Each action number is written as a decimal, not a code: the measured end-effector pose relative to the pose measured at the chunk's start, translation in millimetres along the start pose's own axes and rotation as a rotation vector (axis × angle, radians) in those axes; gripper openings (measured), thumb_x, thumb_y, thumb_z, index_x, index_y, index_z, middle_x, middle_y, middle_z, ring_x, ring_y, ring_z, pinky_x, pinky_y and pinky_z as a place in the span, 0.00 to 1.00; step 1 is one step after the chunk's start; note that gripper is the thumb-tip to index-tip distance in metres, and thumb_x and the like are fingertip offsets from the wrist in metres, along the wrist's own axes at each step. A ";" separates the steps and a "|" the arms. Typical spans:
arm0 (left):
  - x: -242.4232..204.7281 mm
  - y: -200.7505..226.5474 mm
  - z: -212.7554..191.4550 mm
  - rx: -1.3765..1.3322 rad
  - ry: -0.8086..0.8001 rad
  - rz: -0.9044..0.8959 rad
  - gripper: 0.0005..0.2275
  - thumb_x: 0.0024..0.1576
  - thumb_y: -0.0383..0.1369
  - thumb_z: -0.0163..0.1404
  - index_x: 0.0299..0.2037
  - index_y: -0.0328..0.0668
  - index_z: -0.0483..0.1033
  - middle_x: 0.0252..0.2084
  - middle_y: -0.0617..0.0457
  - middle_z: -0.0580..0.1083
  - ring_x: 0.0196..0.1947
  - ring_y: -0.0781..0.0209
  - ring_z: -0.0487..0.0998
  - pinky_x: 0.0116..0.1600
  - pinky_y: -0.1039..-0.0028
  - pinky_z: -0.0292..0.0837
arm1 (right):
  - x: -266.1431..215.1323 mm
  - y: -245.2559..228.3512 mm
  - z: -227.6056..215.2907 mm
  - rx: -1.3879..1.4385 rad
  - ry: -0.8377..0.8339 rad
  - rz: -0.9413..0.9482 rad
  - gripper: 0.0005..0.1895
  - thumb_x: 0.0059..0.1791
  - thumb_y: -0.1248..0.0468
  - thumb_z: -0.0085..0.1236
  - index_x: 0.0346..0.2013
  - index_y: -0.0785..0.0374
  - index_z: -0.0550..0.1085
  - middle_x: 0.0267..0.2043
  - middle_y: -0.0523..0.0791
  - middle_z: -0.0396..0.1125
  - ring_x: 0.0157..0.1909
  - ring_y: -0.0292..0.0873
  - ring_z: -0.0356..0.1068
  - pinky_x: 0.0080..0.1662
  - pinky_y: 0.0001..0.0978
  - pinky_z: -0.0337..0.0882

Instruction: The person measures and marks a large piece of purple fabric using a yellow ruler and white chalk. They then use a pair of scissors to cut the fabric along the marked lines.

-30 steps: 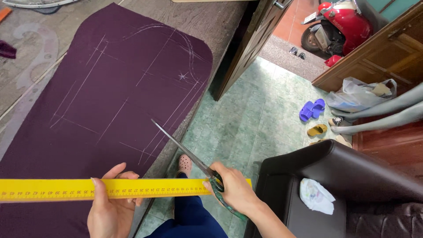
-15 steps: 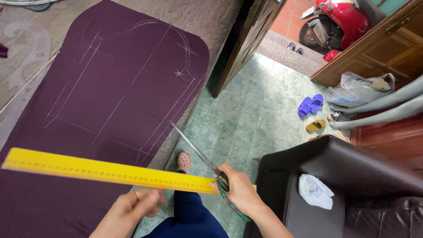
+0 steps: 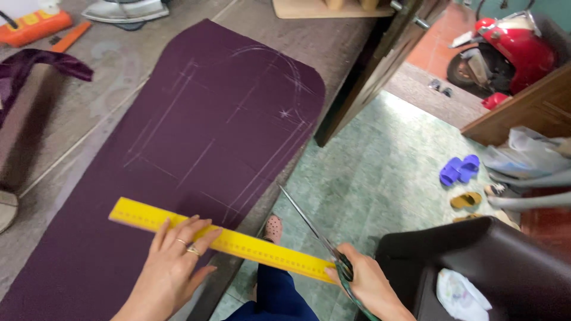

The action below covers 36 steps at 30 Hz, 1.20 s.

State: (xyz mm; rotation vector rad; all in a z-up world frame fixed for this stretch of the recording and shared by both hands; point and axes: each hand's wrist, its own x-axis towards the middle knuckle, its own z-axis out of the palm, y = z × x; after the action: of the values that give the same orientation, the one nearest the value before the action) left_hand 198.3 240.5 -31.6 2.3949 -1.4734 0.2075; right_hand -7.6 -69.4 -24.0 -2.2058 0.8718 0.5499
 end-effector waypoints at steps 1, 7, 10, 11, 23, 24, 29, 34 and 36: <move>-2.0 -2.1 4.3 0.004 0.003 -0.007 0.32 0.42 0.44 0.59 0.59 0.55 0.65 0.61 0.56 0.65 0.64 0.55 0.62 0.67 0.52 0.49 | 1.4 -0.5 0.2 -0.004 -0.003 -0.007 0.14 0.43 0.49 0.61 0.36 0.46 0.68 0.27 0.37 0.71 0.29 0.36 0.67 0.35 0.25 0.62; -7.6 -0.9 15.1 -0.152 -0.048 0.026 0.27 0.42 0.35 0.60 0.56 0.51 0.70 0.48 0.56 0.72 0.48 0.58 0.72 0.65 0.50 0.50 | 7.4 -5.1 -0.1 -0.070 -0.069 -0.045 0.14 0.43 0.47 0.58 0.37 0.46 0.68 0.24 0.36 0.67 0.28 0.35 0.64 0.33 0.26 0.61; -13.7 -3.7 20.6 -0.246 -0.200 0.042 0.22 0.49 0.39 0.57 0.55 0.51 0.72 0.39 0.58 0.71 0.38 0.59 0.73 0.46 0.65 0.63 | 16.8 0.9 5.3 -0.165 -0.123 -0.043 0.17 0.45 0.42 0.54 0.42 0.44 0.67 0.28 0.38 0.72 0.28 0.36 0.68 0.33 0.27 0.62; -16.6 -4.5 20.0 -0.245 -0.268 -0.002 0.22 0.50 0.40 0.57 0.56 0.54 0.71 0.38 0.60 0.70 0.36 0.61 0.73 0.41 0.67 0.63 | 23.4 11.0 11.2 -0.118 -0.051 -0.085 0.20 0.43 0.42 0.57 0.44 0.44 0.69 0.31 0.36 0.73 0.31 0.33 0.71 0.35 0.25 0.65; -87.9 -101.7 -1.1 -0.031 -0.015 -0.690 0.20 0.45 0.44 0.56 0.50 0.62 0.75 0.39 0.60 0.76 0.42 0.59 0.77 0.45 0.64 0.66 | -0.6 -48.8 -40.1 0.687 0.148 0.169 0.12 0.47 0.66 0.58 0.45 0.62 0.78 0.10 0.52 0.52 0.11 0.45 0.51 0.19 0.36 0.56; -97.4 -113.8 0.5 0.028 0.057 -0.851 0.22 0.46 0.46 0.56 0.52 0.58 0.75 0.43 0.54 0.77 0.44 0.56 0.78 0.49 0.64 0.68 | 0.7 -51.1 -41.9 0.784 0.101 0.316 0.10 0.49 0.68 0.58 0.44 0.66 0.79 0.12 0.51 0.48 0.12 0.47 0.48 0.21 0.37 0.54; -157.7 -176.3 16.0 0.181 0.222 -1.219 0.25 0.51 0.47 0.56 0.58 0.50 0.75 0.48 0.41 0.76 0.48 0.44 0.75 0.50 0.56 0.64 | 54.2 45.4 21.0 0.492 0.265 0.020 0.07 0.40 0.66 0.68 0.28 0.64 0.78 0.24 0.46 0.77 0.29 0.37 0.71 0.40 0.23 0.66; -187.0 -210.1 11.5 0.218 0.268 -1.335 0.25 0.52 0.46 0.57 0.60 0.48 0.76 0.47 0.37 0.77 0.48 0.39 0.75 0.49 0.52 0.62 | 55.3 38.0 28.7 0.392 0.181 0.003 0.08 0.40 0.63 0.69 0.30 0.59 0.79 0.23 0.42 0.74 0.29 0.33 0.70 0.40 0.21 0.66; -194.0 -220.4 10.0 0.183 0.219 -1.392 0.23 0.53 0.45 0.56 0.59 0.50 0.76 0.43 0.36 0.79 0.47 0.39 0.77 0.51 0.53 0.63 | 54.9 30.0 26.7 0.215 0.116 -0.112 0.09 0.40 0.57 0.68 0.29 0.53 0.77 0.21 0.37 0.68 0.26 0.30 0.65 0.37 0.18 0.67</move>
State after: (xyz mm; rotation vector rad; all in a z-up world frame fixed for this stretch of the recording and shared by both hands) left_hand 304.9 492.1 -139.4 2.7911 0.4794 0.2307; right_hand 5.1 -89.1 -87.8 -2.0900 0.8204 0.2642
